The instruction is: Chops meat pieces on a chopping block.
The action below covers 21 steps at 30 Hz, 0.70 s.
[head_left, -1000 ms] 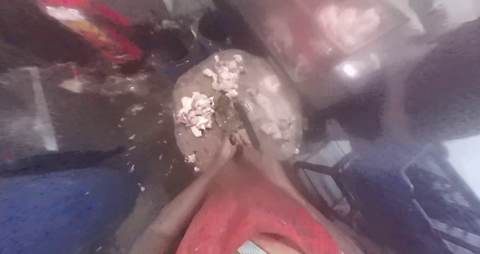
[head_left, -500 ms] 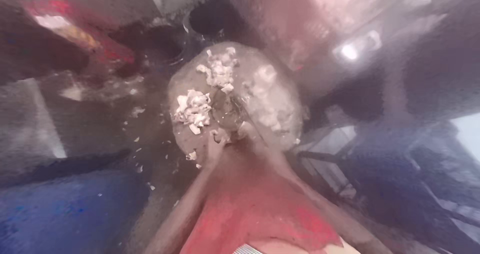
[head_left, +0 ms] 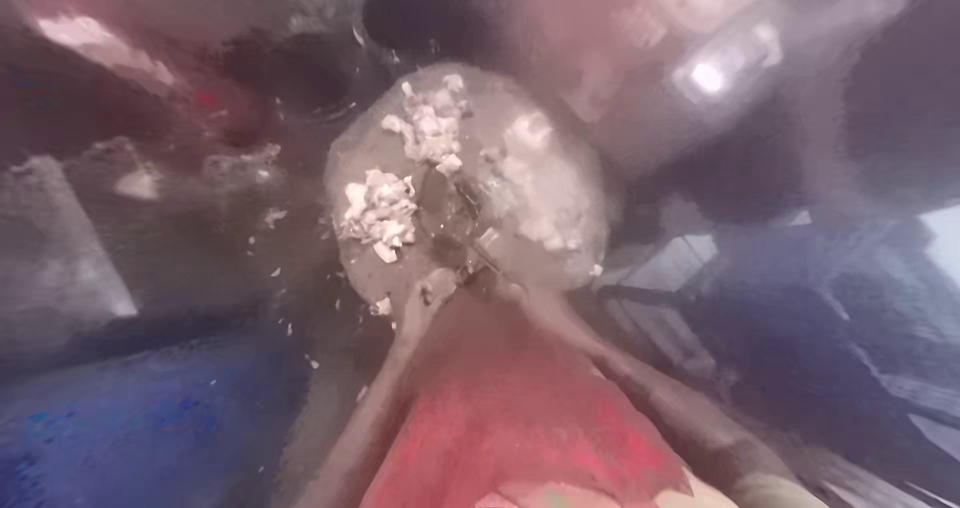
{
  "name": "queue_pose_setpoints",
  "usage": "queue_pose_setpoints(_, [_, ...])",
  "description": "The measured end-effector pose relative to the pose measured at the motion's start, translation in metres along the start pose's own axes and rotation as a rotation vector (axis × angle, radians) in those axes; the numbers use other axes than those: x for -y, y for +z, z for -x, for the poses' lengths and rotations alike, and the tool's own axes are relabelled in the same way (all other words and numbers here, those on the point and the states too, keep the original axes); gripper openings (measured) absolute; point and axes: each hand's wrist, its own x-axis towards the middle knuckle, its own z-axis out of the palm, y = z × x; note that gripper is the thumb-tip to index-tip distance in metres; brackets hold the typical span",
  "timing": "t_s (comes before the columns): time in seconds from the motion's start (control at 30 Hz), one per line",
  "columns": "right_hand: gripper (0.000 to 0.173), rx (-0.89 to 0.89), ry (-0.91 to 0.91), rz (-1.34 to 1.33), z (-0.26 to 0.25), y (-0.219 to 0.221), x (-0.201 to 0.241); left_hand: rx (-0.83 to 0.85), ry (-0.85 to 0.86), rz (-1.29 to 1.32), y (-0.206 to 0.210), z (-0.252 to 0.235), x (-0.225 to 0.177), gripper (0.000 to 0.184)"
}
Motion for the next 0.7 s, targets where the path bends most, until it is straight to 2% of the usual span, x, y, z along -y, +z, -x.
queue_pose_setpoints(0.1, [0.051, -0.042, -0.118, -0.146, 0.021, -0.005, 0.029, 0.201, 0.008, -0.112, -0.012, 0.015, 0.018, 0.038])
queue_pose_setpoints(0.2, [0.054, -0.02, -0.207, -0.291, 0.013, 0.018, 0.028, 0.321, -0.026, -0.245, -0.03, 0.025, 0.021, 0.041])
queue_pose_setpoints(0.27, [0.061, 0.044, -0.124, -0.207, -0.012, 0.037, 0.006, 0.266, 0.026, -0.273, -0.035, 0.027, 0.008, 0.038])
queue_pose_setpoints(0.3, [0.064, 0.057, -0.084, -0.175, -0.024, 0.043, -0.005, 0.178, 0.089, -0.259, -0.032, 0.029, -0.003, 0.035])
queue_pose_setpoints(0.4, [0.067, 0.122, 0.025, -0.106, -0.028, 0.043, -0.005, -0.093, 0.47, -0.171, -0.009, 0.029, -0.036, 0.031])
queue_pose_setpoints(0.43, [0.065, 0.144, 0.013, -0.08, -0.025, 0.039, 0.0, -0.084, 0.557, -0.189, 0.001, 0.023, -0.044, 0.036])
queue_pose_setpoints(0.5, [0.065, 0.169, -0.11, -0.002, -0.021, 0.034, -0.002, -0.008, 0.553, -0.385, 0.017, 0.008, -0.059, 0.041])
queue_pose_setpoints(0.6, [0.063, 0.142, -0.244, 0.087, -0.027, 0.008, -0.021, 0.068, 0.511, -0.513, 0.033, -0.014, -0.063, 0.04])
queue_pose_setpoints(0.7, [0.05, -0.184, -0.174, 0.095, -0.034, -0.075, -0.038, 0.022, 0.587, -0.524, 0.034, -0.023, -0.058, 0.039])
